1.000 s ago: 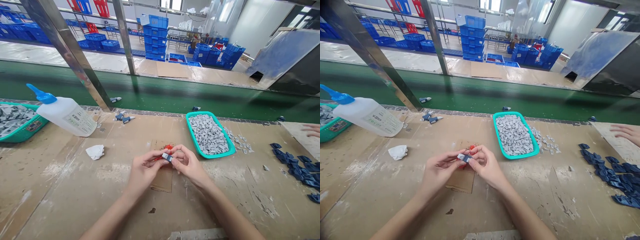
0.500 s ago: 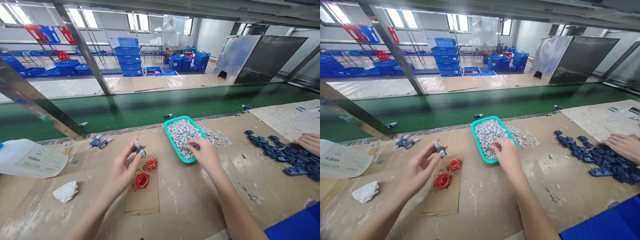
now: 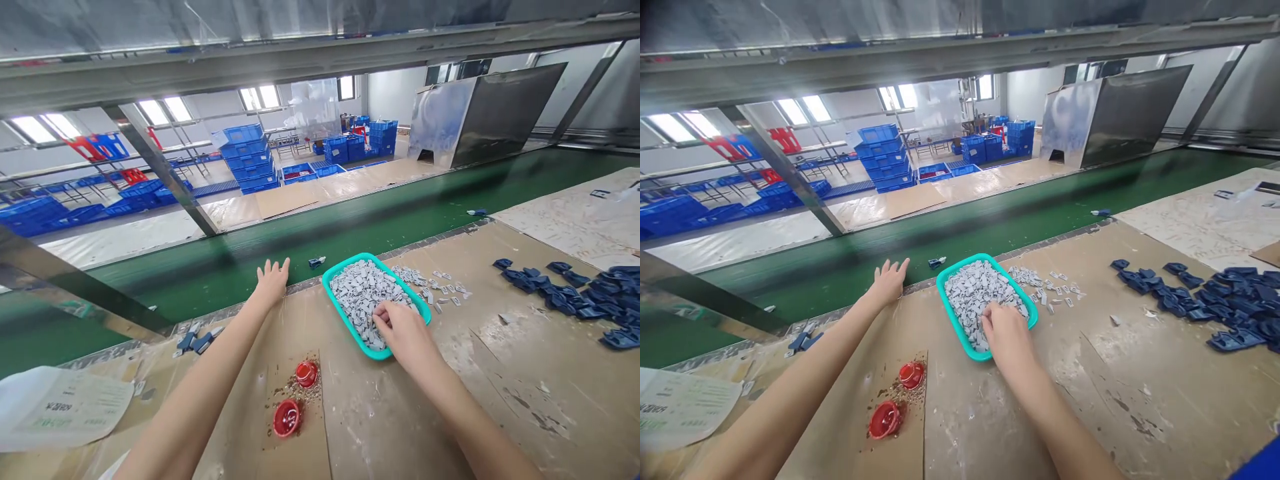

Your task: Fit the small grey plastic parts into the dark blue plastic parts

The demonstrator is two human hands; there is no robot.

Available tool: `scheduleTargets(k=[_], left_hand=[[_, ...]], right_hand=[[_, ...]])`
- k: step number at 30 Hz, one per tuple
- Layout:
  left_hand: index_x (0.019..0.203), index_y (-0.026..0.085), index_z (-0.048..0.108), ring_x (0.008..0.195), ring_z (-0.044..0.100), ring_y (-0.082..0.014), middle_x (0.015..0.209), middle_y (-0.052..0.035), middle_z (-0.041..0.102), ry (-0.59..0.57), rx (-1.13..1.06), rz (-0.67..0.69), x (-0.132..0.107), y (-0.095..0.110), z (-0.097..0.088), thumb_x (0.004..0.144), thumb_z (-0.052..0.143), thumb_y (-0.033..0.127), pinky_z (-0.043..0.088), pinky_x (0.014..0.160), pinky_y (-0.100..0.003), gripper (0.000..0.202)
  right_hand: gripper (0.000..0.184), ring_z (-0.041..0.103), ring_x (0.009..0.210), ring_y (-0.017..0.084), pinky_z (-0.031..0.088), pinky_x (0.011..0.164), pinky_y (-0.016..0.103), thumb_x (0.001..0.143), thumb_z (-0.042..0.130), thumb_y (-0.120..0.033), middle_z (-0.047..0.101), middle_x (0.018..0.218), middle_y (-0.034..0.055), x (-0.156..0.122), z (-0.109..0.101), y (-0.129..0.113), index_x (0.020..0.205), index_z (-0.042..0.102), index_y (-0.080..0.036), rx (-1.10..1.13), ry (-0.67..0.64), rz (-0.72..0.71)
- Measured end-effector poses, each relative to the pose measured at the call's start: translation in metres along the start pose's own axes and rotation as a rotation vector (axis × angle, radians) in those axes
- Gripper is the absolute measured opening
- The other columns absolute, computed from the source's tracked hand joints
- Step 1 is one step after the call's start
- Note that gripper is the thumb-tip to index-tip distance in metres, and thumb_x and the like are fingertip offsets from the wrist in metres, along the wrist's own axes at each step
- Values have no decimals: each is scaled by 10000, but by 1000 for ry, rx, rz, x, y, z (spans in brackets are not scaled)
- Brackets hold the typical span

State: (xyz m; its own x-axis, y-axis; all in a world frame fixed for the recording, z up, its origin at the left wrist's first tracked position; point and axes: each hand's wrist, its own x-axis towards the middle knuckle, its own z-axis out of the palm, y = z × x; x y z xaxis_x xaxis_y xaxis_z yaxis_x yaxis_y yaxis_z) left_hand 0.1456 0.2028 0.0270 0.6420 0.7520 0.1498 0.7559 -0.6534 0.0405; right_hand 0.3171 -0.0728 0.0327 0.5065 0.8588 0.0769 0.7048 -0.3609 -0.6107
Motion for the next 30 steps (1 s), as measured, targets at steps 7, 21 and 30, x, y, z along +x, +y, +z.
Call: scheduleTargets(k=[7, 21, 30], left_hand=[[1247, 72, 552, 1184, 479, -335, 1184, -224, 596, 58, -222, 75, 28, 46, 9, 869, 484, 207, 360, 1005, -456, 408], [1138, 143, 649, 1127, 604, -248, 1192, -137, 663, 125, -1387, -321, -165, 38, -84, 791, 667, 388, 494, 964, -386, 425], [912, 188, 621, 890, 670, -142, 1045, -76, 705, 235, -1743, -675, -241, 40, -77, 683, 794, 262, 551, 677, -184, 296]], right_hand=[[208, 614, 694, 201, 483, 643, 321, 807, 555, -270, 687, 764, 38, -10, -11, -13, 963, 673, -201, 498, 38, 34], [261, 683, 726, 205, 489, 589, 279, 682, 768, -402, 750, 773, 76, -54, 23, -52, 803, 738, -173, 1012, -442, 92], [289, 630, 663, 148, 456, 579, 240, 672, 780, -400, 730, 744, 76, -56, 64, -57, 771, 710, -137, 1118, -379, 270]])
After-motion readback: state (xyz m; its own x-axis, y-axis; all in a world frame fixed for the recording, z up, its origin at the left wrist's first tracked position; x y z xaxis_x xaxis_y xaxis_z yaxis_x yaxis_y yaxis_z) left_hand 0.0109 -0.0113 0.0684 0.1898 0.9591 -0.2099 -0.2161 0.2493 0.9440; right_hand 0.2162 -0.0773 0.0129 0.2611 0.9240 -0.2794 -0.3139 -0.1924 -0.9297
